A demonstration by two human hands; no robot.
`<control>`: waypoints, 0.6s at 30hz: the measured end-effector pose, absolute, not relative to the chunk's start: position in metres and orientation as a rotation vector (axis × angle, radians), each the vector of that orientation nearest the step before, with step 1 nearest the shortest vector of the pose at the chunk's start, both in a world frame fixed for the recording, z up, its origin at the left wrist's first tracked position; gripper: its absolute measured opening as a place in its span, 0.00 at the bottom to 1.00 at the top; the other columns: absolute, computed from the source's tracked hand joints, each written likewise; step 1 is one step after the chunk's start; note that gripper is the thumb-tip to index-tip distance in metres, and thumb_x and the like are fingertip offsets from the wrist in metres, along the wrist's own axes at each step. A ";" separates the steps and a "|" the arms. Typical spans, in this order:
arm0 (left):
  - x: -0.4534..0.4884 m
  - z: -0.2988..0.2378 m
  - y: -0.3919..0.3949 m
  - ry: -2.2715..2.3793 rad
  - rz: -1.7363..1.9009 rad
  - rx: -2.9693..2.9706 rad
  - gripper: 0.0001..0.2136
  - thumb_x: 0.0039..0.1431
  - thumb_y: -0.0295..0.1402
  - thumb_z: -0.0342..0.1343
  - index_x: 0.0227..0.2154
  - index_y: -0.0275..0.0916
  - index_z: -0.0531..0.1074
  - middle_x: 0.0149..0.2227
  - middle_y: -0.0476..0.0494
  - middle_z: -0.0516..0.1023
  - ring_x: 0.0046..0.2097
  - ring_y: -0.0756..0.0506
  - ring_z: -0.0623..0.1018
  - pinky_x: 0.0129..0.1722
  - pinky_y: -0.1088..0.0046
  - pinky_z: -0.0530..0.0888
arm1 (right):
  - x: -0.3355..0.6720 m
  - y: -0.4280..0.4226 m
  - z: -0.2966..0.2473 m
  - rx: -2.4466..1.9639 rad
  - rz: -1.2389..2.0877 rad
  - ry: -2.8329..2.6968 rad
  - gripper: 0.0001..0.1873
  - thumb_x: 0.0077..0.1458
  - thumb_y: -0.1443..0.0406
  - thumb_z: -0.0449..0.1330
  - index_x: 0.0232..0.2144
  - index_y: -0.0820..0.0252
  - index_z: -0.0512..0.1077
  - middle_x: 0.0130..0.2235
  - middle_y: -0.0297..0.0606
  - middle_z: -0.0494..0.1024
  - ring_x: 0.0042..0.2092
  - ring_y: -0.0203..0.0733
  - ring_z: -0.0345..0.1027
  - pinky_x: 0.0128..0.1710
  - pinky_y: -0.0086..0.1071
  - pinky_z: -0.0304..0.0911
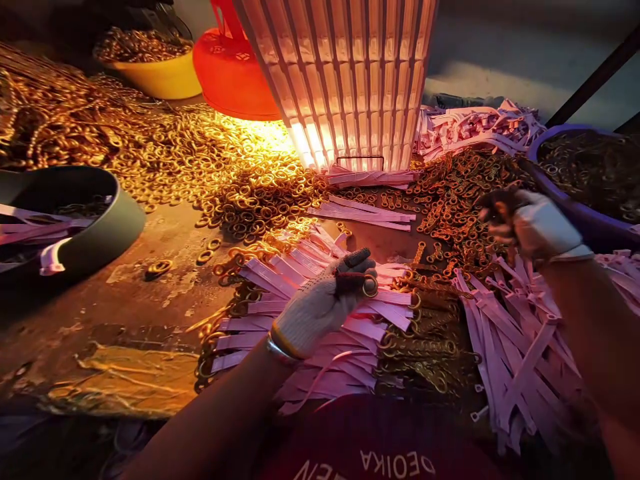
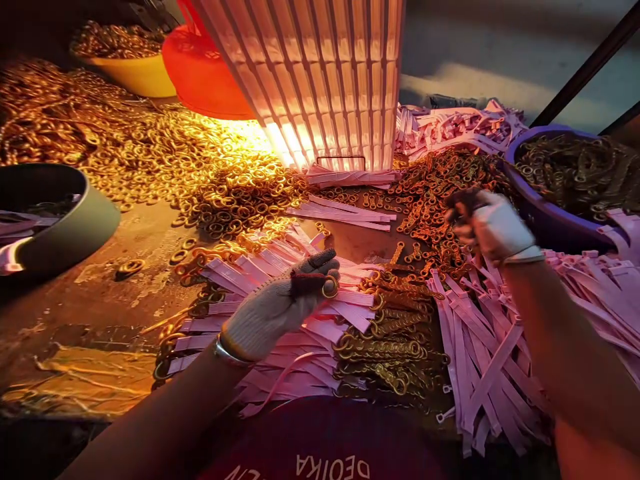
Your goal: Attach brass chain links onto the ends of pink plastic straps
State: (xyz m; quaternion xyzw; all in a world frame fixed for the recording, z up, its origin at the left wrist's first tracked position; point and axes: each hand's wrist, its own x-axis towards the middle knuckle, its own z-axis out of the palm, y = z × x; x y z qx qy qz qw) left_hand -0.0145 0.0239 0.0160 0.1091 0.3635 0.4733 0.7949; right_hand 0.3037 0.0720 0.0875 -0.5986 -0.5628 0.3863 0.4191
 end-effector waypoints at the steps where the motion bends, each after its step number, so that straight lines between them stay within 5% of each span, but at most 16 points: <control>1: -0.013 0.018 0.022 0.764 1.021 0.212 0.21 0.50 0.09 0.52 0.46 0.30 0.73 0.39 0.37 0.77 0.34 0.49 0.79 0.31 0.77 0.78 | 0.289 0.068 0.078 -1.443 1.124 -1.418 0.25 0.61 0.46 0.57 0.29 0.63 0.72 0.32 0.41 0.78 0.19 0.25 0.52 0.18 0.26 0.43; 4: -0.013 0.025 0.017 0.713 1.048 0.157 0.21 0.51 0.10 0.49 0.46 0.29 0.74 0.39 0.35 0.77 0.34 0.48 0.79 0.31 0.76 0.79 | 0.244 0.052 0.057 -1.215 1.576 -1.448 0.30 0.50 0.42 0.66 0.37 0.63 0.74 0.31 0.39 0.77 0.22 0.29 0.56 0.17 0.26 0.49; 8: -0.014 0.026 0.013 0.680 1.111 0.145 0.21 0.52 0.10 0.48 0.46 0.31 0.75 0.39 0.36 0.78 0.34 0.48 0.80 0.33 0.75 0.80 | 0.191 0.025 0.045 -1.134 1.623 -1.478 0.28 0.39 0.58 0.77 0.41 0.63 0.73 0.33 0.33 0.75 0.32 0.33 0.66 0.32 0.28 0.65; 13: -0.007 0.019 0.012 0.665 1.222 0.259 0.21 0.51 0.12 0.55 0.47 0.35 0.76 0.39 0.41 0.79 0.36 0.49 0.81 0.38 0.77 0.80 | 0.149 0.008 0.025 -1.046 1.428 -1.383 0.22 0.47 0.58 0.71 0.43 0.60 0.73 0.37 0.35 0.78 0.37 0.38 0.70 0.37 0.32 0.69; 18: -0.002 0.008 0.007 0.732 1.305 0.444 0.18 0.49 0.19 0.64 0.44 0.37 0.77 0.41 0.44 0.81 0.40 0.50 0.81 0.42 0.77 0.79 | 0.147 -0.004 0.009 -1.173 0.839 -1.692 0.16 0.56 0.67 0.62 0.48 0.59 0.72 0.41 0.40 0.80 0.41 0.43 0.73 0.44 0.36 0.70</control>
